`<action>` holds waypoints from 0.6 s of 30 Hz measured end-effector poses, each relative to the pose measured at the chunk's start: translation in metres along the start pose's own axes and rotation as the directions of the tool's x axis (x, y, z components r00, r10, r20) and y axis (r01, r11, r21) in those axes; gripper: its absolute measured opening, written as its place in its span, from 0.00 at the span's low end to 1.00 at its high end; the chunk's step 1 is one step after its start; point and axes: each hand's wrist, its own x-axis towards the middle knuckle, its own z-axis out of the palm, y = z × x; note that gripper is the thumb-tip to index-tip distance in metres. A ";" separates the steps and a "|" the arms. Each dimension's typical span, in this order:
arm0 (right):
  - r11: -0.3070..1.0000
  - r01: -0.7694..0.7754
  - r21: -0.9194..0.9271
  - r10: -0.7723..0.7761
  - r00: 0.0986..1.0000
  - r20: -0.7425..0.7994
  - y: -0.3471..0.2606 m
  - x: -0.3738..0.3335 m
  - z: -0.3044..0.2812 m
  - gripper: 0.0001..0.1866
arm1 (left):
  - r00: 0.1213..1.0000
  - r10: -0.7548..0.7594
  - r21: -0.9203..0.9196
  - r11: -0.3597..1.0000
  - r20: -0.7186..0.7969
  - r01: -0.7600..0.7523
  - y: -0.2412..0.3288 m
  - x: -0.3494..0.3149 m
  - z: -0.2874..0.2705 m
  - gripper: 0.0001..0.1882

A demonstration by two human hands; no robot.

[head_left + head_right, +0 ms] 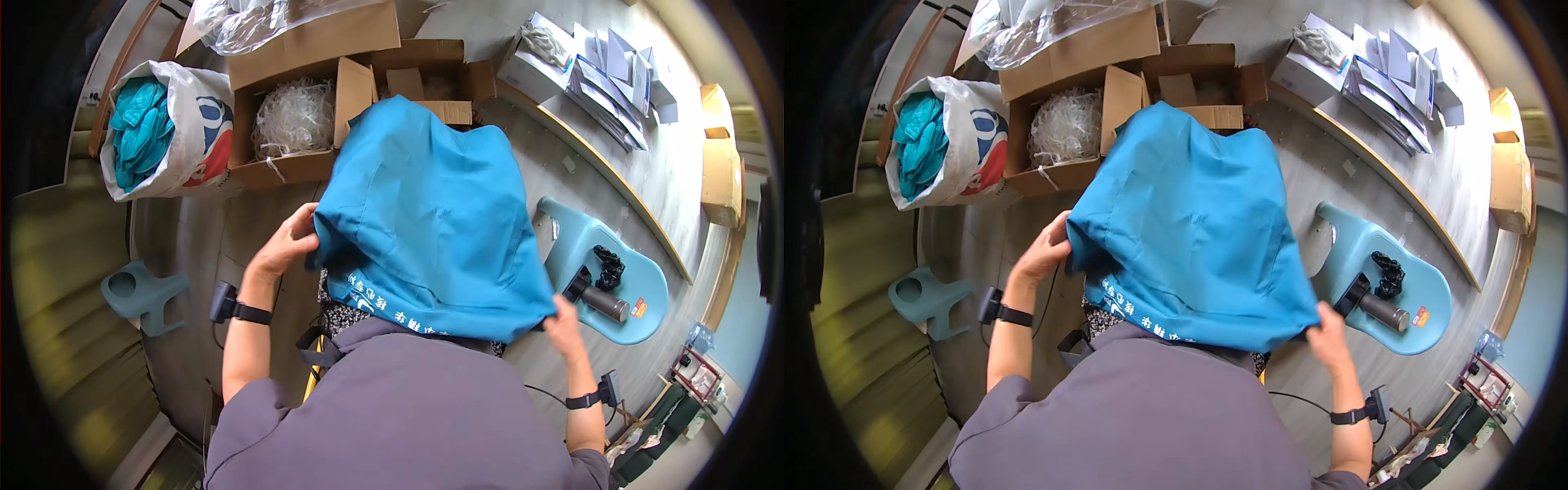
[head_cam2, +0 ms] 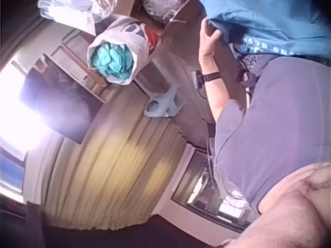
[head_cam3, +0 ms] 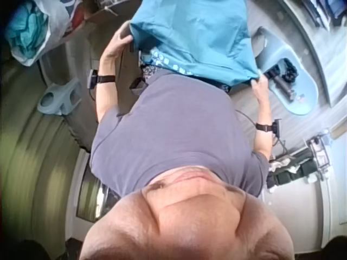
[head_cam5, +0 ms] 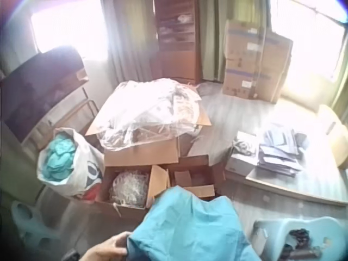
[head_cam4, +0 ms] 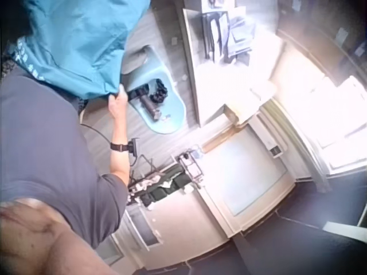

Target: Unpack a protective face mask from its packaging.

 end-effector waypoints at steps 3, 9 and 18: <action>0.796 0.133 0.590 0.117 0.924 -0.365 -0.063 0.027 -0.022 0.16 | 0.977 -0.086 0.051 0.996 0.195 0.077 0.048 -0.025 0.010 0.72; 0.461 0.168 0.871 0.061 0.974 -0.220 -0.048 0.061 -0.033 0.22 | 0.979 0.159 0.175 0.968 0.125 -0.180 0.033 -0.011 0.044 0.69; 0.723 0.532 0.440 -0.115 0.721 -0.683 -0.127 0.152 -0.102 0.07 | 0.694 0.571 0.274 0.820 -0.439 -0.502 0.113 0.067 0.034 0.04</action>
